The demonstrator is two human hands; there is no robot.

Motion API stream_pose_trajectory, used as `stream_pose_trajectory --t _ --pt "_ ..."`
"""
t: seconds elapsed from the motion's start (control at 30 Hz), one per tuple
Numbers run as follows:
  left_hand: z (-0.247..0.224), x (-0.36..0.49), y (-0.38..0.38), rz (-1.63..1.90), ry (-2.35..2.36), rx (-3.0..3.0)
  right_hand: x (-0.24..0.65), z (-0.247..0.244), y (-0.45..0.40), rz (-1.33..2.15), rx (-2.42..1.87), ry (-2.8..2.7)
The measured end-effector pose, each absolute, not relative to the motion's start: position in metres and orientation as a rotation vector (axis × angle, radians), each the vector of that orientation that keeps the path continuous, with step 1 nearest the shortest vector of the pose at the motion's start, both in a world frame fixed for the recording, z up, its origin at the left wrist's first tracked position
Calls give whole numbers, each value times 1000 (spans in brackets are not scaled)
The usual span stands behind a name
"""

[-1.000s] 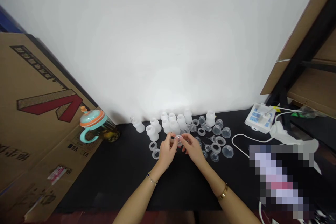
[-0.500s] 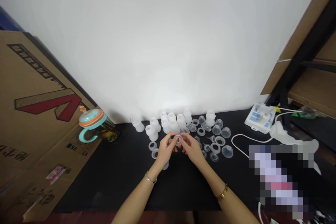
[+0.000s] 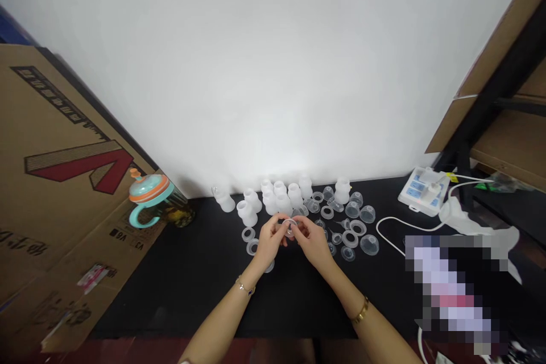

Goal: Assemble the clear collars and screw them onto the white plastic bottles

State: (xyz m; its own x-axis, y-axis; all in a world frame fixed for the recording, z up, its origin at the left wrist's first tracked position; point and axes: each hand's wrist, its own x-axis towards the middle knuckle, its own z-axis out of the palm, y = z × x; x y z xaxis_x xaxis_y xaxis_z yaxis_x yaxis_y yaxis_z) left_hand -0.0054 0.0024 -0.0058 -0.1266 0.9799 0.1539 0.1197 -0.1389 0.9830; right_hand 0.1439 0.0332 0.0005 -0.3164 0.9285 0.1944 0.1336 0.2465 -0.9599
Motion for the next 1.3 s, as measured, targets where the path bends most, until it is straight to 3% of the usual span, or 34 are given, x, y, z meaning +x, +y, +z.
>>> stream_pose_trajectory --t 1.3 --pt "-2 0 -3 1455 1279 1289 144 4 30 925 -1018 -1756"
